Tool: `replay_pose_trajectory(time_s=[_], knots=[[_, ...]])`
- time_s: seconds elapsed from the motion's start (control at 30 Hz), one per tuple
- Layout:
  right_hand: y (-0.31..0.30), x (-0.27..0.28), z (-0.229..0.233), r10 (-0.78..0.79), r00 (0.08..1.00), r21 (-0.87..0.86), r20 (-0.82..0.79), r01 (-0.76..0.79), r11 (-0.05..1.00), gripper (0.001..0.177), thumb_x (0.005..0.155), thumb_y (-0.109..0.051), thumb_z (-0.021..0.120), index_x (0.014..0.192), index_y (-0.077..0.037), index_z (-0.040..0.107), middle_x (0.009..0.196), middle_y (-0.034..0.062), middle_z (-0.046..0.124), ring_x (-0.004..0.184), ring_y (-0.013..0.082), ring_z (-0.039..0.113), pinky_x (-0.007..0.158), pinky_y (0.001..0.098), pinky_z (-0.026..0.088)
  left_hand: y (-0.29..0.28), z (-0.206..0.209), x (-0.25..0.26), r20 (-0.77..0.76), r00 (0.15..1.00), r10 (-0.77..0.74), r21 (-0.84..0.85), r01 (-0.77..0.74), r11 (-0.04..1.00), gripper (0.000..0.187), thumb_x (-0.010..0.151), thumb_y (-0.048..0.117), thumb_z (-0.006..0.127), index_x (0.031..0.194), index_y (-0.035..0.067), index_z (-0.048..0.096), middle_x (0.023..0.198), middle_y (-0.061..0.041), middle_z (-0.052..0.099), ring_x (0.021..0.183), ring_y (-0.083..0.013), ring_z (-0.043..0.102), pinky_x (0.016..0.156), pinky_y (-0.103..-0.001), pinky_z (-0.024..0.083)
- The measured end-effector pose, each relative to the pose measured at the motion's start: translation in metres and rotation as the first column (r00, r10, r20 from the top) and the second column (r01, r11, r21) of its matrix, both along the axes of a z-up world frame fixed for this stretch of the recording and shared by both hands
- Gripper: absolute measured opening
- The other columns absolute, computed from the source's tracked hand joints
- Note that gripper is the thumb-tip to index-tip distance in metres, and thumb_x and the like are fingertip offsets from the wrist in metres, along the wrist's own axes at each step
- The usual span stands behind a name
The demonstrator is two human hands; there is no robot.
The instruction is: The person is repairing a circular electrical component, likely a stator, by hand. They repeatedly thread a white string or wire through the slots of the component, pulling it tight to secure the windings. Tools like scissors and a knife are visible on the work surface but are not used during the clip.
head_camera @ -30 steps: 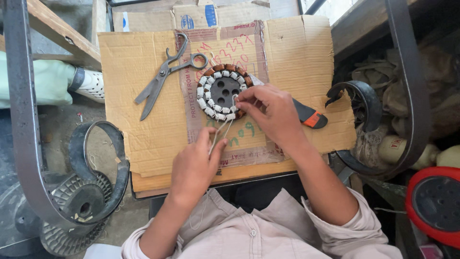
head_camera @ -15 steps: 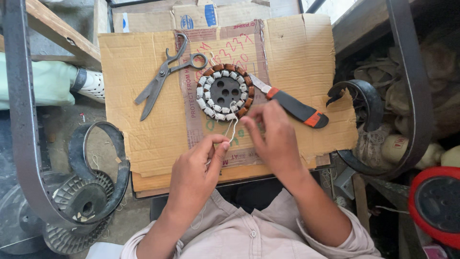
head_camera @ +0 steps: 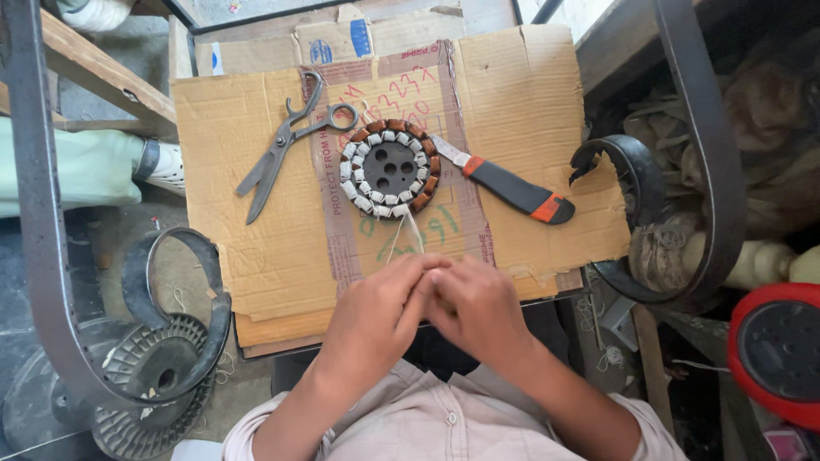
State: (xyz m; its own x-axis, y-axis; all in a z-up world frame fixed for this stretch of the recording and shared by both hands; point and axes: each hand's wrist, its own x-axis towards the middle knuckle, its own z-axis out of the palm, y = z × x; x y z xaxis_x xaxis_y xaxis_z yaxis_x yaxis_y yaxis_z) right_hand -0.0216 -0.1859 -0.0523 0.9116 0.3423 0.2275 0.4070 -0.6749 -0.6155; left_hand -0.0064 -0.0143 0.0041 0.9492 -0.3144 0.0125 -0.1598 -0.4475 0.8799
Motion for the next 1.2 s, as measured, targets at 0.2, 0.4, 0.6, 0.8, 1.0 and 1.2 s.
replay_pose_trajectory(time_s=[0.2,0.4,0.6,0.8,1.0,1.2], knots=[[-0.040,-0.050,0.017,0.312,0.909,-0.157,-0.277,-0.363,0.918,0.016,0.075,-0.020,0.075,0.072,-0.010,0.063,0.071,0.0064,0.061,0.076,0.0283,0.063,0.065,0.0422,0.047,0.003,-0.001,-0.015,-0.046,0.998,0.041,0.174,-0.032,0.984,0.025,0.103,0.023,0.052,0.124,0.013,0.062,0.099,-0.008,0.073,0.082,-0.0345,0.071,0.065,-0.046,0.053],[-0.071,-0.029,0.035,0.008,0.949,-0.285,-0.315,-0.102,0.953,0.030,0.086,-0.039,0.075,0.082,-0.012,0.065,0.081,0.0058,0.064,0.082,0.0294,0.063,0.070,0.0425,0.047,0.000,-0.008,-0.022,-0.013,0.994,0.110,0.216,-0.105,0.971,0.044,0.102,0.024,0.051,0.141,0.006,0.042,0.124,-0.010,0.065,0.091,-0.0360,0.071,0.065,-0.047,0.055],[0.007,0.042,0.007,-0.107,0.987,-0.108,0.120,0.120,0.987,0.022,0.083,-0.021,0.071,0.096,-0.005,0.063,0.089,0.0133,0.064,0.087,0.0360,0.061,0.074,0.0459,0.048,-0.008,-0.014,0.001,0.177,0.976,0.126,0.197,-0.160,0.967,0.040,0.103,0.013,0.052,0.142,0.007,0.044,0.139,-0.015,0.057,0.105,-0.0402,0.067,0.073,-0.048,0.056],[0.023,0.036,-0.014,-0.130,0.990,-0.098,0.056,0.135,0.986,0.009,0.093,-0.014,0.066,0.095,-0.006,0.063,0.087,0.0113,0.063,0.087,0.0333,0.060,0.077,0.0473,0.046,-0.002,-0.011,0.037,0.235,0.972,-0.007,0.282,-0.062,0.957,0.052,0.086,0.000,0.056,0.136,0.015,0.057,0.132,-0.007,0.067,0.100,-0.0375,0.069,0.077,-0.047,0.056],[0.001,-0.001,-0.001,0.312,0.947,-0.111,0.077,-0.303,0.947,0.016,0.079,-0.018,0.070,0.083,-0.008,0.059,0.082,0.0086,0.057,0.081,0.0291,0.056,0.075,0.0445,0.042,0.003,-0.016,0.038,0.116,0.992,0.058,0.183,-0.078,0.980,0.040,0.091,0.000,0.054,0.126,0.014,0.065,0.123,-0.007,0.071,0.102,-0.0343,0.069,0.079,-0.044,0.056],[-0.032,-0.029,0.038,0.379,0.911,-0.197,-0.162,-0.406,0.893,0.029,0.086,-0.041,0.072,0.085,-0.013,0.066,0.081,0.0057,0.057,0.083,0.0273,0.057,0.074,0.0446,0.042,0.010,-0.014,0.008,0.003,0.994,0.111,0.098,-0.110,0.989,0.031,0.103,0.013,0.050,0.133,0.013,0.060,0.129,-0.009,0.068,0.109,-0.0339,0.070,0.082,-0.042,0.056]])
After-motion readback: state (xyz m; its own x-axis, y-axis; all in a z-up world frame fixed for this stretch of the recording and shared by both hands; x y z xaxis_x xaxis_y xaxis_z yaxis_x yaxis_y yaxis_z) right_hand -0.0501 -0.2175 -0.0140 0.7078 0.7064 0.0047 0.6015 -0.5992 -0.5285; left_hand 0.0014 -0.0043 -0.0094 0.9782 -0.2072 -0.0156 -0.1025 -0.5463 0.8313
